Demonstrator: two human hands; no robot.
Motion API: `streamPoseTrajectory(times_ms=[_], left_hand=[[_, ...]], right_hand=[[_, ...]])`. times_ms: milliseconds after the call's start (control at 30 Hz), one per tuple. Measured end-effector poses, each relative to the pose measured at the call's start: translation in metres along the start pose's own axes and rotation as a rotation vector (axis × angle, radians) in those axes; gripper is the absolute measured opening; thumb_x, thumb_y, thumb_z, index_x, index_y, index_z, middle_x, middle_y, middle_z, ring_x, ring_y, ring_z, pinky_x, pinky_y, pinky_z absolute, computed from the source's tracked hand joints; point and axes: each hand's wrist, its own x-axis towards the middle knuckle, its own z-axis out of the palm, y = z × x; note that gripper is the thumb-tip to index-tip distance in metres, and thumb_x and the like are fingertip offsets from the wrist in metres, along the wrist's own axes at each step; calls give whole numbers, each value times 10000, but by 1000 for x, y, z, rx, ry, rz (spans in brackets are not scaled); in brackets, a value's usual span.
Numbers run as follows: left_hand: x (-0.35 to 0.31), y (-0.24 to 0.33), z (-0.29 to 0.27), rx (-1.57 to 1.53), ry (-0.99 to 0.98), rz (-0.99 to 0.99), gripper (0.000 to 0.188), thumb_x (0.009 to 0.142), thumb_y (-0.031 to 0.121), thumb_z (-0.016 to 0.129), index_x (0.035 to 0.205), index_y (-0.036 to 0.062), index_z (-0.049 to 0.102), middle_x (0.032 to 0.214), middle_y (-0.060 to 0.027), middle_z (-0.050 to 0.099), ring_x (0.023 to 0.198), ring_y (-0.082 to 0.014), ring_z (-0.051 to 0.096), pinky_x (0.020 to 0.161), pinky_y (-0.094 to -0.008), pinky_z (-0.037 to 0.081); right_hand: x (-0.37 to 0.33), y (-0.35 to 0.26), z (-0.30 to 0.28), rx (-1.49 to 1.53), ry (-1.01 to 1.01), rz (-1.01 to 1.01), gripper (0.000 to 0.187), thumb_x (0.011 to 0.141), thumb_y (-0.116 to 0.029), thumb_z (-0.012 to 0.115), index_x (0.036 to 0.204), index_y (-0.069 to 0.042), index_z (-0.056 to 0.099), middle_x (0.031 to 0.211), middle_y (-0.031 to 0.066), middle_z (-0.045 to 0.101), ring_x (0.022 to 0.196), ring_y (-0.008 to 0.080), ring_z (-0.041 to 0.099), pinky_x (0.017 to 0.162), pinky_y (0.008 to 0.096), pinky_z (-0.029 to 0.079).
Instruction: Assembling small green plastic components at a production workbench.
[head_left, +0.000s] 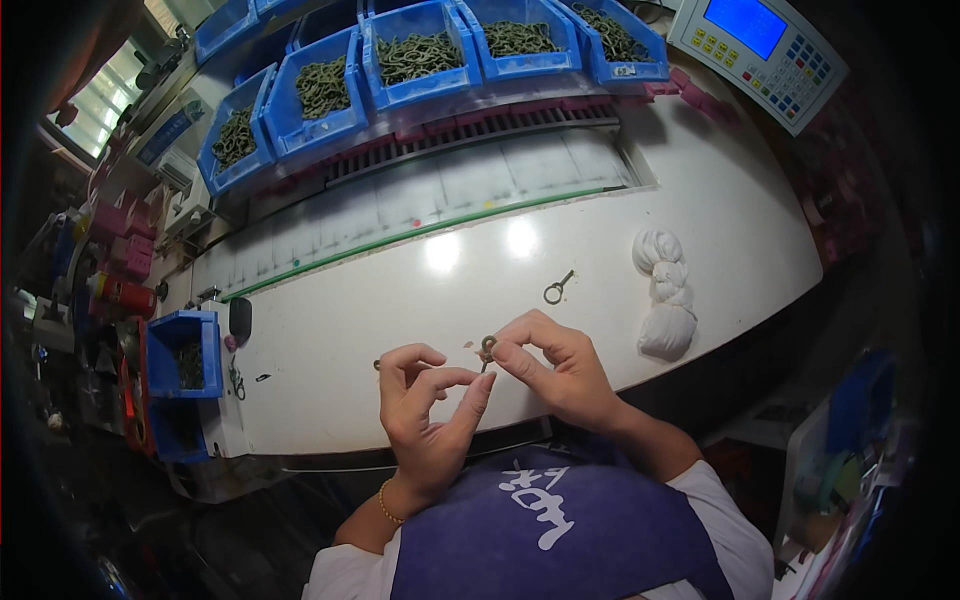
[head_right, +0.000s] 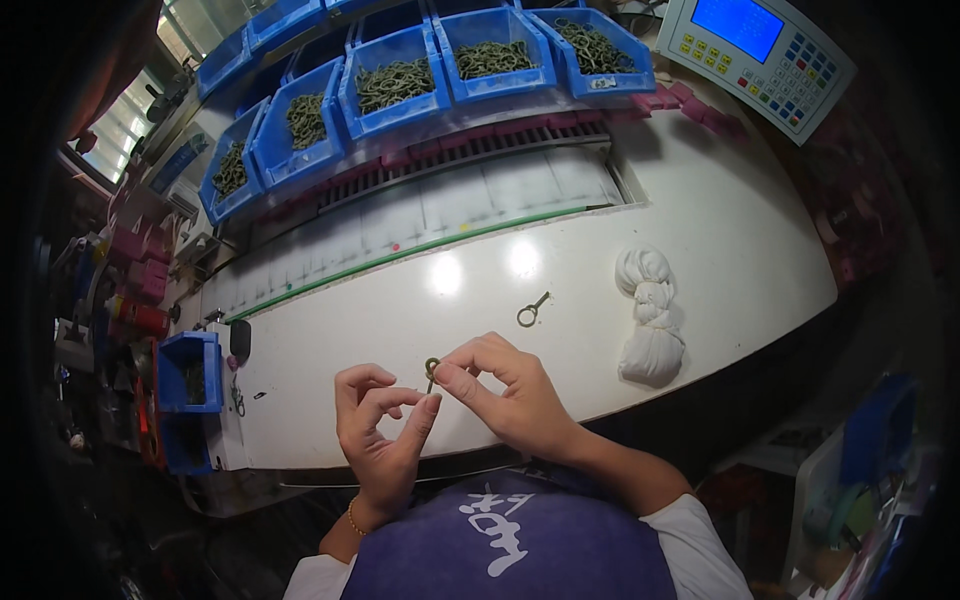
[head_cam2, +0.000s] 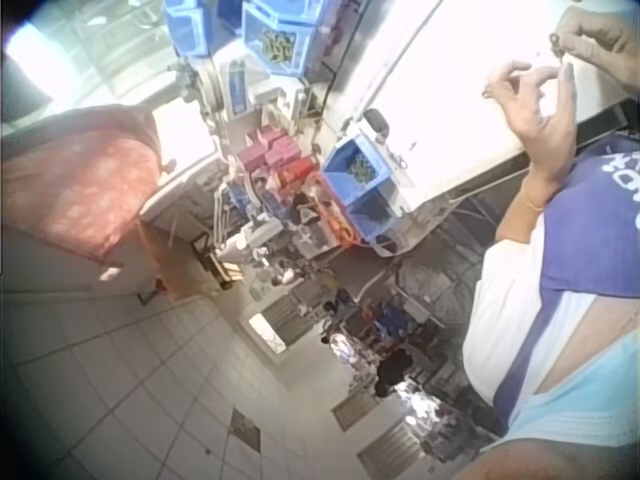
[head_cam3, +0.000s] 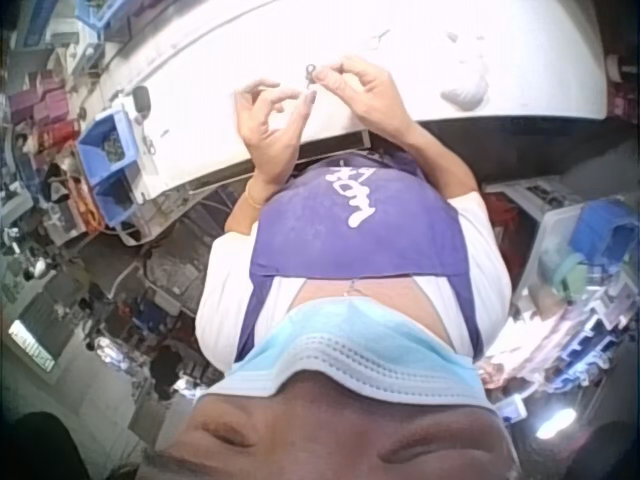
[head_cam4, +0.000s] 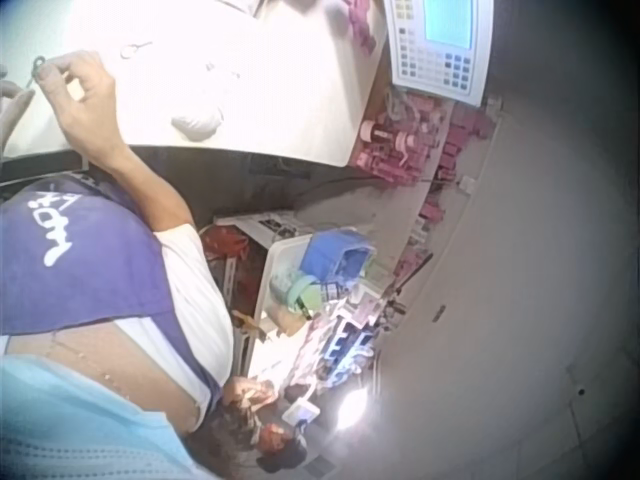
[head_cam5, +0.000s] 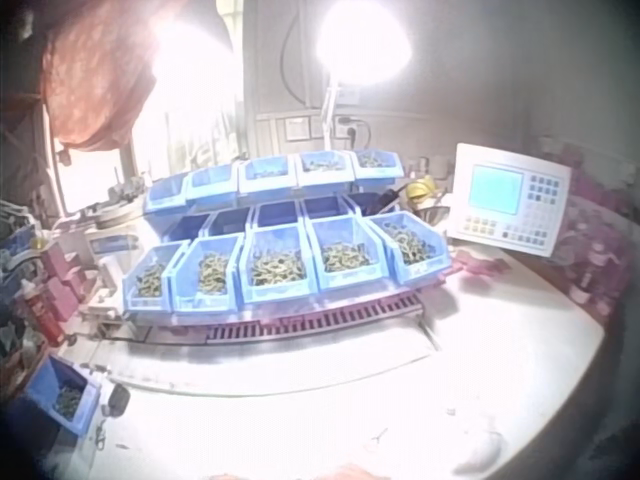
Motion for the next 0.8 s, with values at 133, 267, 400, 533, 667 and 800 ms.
streamPoseTrajectory(times_ms=[133,267,400,533,667,800], left_hand=[[-3,-6,-3,-195,-101,-151,107,821,72,748,877,44,661,1022,-43,499,766,-93,461,670,-233,403],[2,-6,-8,-508,-142,-352,128,925,108,658,1018,23,678,1069,-53,545,804,-81,539,716,-229,434],[9,-4,-12,-656,-278,-441,140,939,114,640,1028,12,677,1070,-37,551,865,-93,563,734,-235,440],[10,-4,-12,-754,-360,-428,157,956,149,623,1015,14,679,1024,-19,547,824,-93,549,741,-237,438],[2,-11,-8,-963,-300,-586,144,961,152,602,983,23,662,1046,-22,563,796,-81,523,700,-238,434],[2,-8,-4,-1181,-291,-723,182,978,179,585,1039,21,651,1012,-3,554,809,-86,532,740,-247,452]], right_hand=[[-2,-7,-4,-22,11,19,135,920,-149,655,938,-24,701,853,42,664,825,123,539,760,264,433],[-4,-13,-7,-54,-39,27,141,903,-164,678,895,-27,711,774,25,643,757,102,514,708,252,420],[-7,-21,-9,-70,-114,51,153,889,-181,697,868,-31,719,756,19,637,708,91,505,668,247,414],[-10,-23,-9,-137,-129,-7,169,892,-189,695,846,-29,722,770,28,641,695,90,506,656,249,415],[-19,-24,-6,42,-175,200,194,932,-215,652,942,-30,711,836,36,664,767,78,553,715,238,448],[-25,-24,-1,392,-245,404,217,962,-225,610,1025,-33,688,869,28,670,817,67,580,762,229,472]])
